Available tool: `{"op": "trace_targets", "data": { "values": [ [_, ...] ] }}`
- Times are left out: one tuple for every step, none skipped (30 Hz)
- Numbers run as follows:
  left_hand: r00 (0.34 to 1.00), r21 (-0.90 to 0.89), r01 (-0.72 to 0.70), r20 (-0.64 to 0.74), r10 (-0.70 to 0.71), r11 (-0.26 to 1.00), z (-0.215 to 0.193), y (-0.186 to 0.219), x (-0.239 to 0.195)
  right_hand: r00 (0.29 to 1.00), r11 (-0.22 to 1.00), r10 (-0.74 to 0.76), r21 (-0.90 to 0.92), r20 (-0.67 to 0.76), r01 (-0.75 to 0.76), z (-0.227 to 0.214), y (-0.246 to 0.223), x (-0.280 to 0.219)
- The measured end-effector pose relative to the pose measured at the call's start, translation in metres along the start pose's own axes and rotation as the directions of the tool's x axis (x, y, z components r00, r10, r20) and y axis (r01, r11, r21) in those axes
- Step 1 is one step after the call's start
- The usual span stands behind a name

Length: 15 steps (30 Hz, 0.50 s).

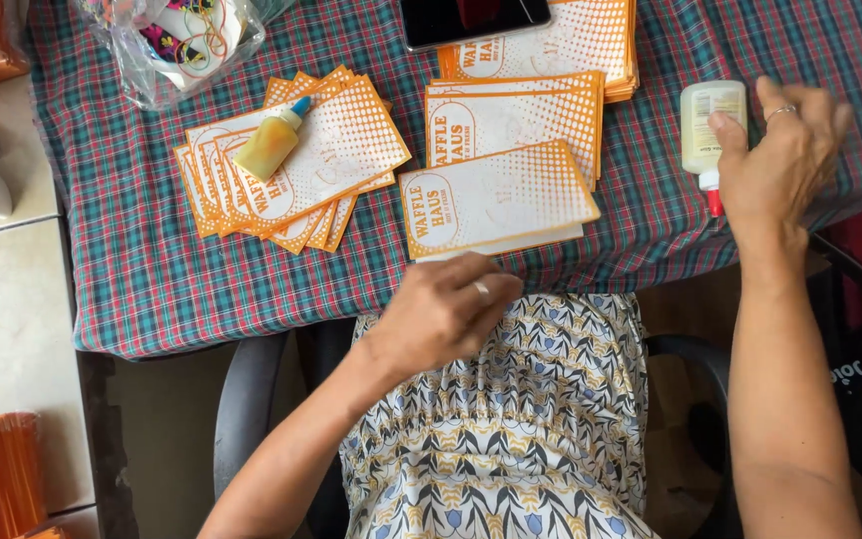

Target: The person applies glue to paper folders using a glue bottle and folds them by hand on a table.

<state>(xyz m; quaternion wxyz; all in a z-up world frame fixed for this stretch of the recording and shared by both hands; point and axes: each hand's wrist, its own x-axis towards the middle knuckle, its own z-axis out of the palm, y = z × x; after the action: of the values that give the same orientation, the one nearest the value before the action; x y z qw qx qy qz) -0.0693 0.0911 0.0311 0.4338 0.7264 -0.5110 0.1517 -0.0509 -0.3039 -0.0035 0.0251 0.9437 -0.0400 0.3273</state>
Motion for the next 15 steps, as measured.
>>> {"op": "trace_targets", "data": {
  "values": [
    [1.000, 0.000, 0.004, 0.003, -0.004, 1.000, -0.007, -0.002, -0.003, 1.000, 1.000, 0.002, 0.003, 0.004, -0.002, -0.006, -0.010, -0.002],
    [0.998, 0.059, 0.012, -0.060, -0.008, 0.998, -0.015, -0.005, -0.006, 0.993, 0.986, -0.077, 0.142, -0.088, 0.089, -0.012, -0.019, -0.004],
    [0.992, 0.119, 0.021, -0.123, -0.006, 0.993, -0.023, -0.007, -0.009, 0.971, 0.945, -0.140, 0.268, -0.193, 0.189, -0.018, -0.029, -0.005],
    [0.993, 0.121, 0.023, -0.119, -0.008, 0.992, -0.022, -0.013, -0.016, 0.972, 0.944, -0.137, 0.272, -0.193, 0.187, -0.029, -0.050, -0.005],
    [0.994, 0.209, 0.050, -0.107, -0.028, 0.977, -0.021, -0.018, -0.025, 0.957, 0.864, -0.234, 0.414, -0.173, 0.287, -0.042, -0.071, -0.005],
    [0.994, 0.295, 0.074, -0.095, -0.048, 0.953, -0.020, -0.023, -0.033, 0.928, 0.750, -0.330, 0.549, -0.173, 0.369, -0.055, -0.091, -0.005],
    [0.994, 0.295, 0.072, -0.094, -0.046, 0.953, -0.014, -0.027, -0.038, 0.928, 0.751, -0.328, 0.548, -0.174, 0.368, -0.048, -0.099, -0.014],
    [0.990, 0.342, 0.101, -0.124, -0.062, 0.934, -0.007, -0.031, -0.042, 0.915, 0.690, -0.373, 0.614, -0.152, 0.383, -0.041, -0.107, -0.022],
    [0.985, 0.385, 0.134, -0.154, -0.079, 0.913, -0.001, -0.034, -0.048, 0.899, 0.623, -0.418, 0.678, -0.132, 0.389, -0.035, -0.114, -0.031],
    [0.985, 0.384, 0.134, -0.152, -0.080, 0.914, 0.000, -0.033, -0.047, 0.900, 0.625, -0.417, 0.678, -0.130, 0.387, -0.042, -0.118, -0.028],
    [0.986, 0.413, 0.139, -0.138, -0.088, 0.900, 0.000, -0.033, -0.046, 0.875, 0.605, -0.474, 0.685, -0.099, 0.405, -0.048, -0.121, -0.024],
    [0.987, 0.443, 0.143, -0.124, -0.097, 0.885, 0.000, -0.033, -0.044, 0.846, 0.584, -0.529, 0.693, -0.069, 0.422, -0.054, -0.125, -0.019],
    [0.987, 0.444, 0.144, -0.127, -0.097, 0.884, 0.001, -0.032, -0.044, 0.844, 0.583, -0.531, 0.693, -0.070, 0.424, -0.054, -0.124, -0.019],
    [0.987, 0.454, 0.153, -0.120, -0.110, 0.878, 0.003, -0.031, -0.044, 0.843, 0.594, -0.536, 0.692, -0.041, 0.411, -0.055, -0.124, -0.018],
    [0.986, 0.465, 0.163, -0.113, -0.124, 0.870, 0.003, -0.031, -0.044, 0.842, 0.603, -0.540, 0.692, -0.012, 0.397, -0.054, -0.124, -0.018]
  ]
}}
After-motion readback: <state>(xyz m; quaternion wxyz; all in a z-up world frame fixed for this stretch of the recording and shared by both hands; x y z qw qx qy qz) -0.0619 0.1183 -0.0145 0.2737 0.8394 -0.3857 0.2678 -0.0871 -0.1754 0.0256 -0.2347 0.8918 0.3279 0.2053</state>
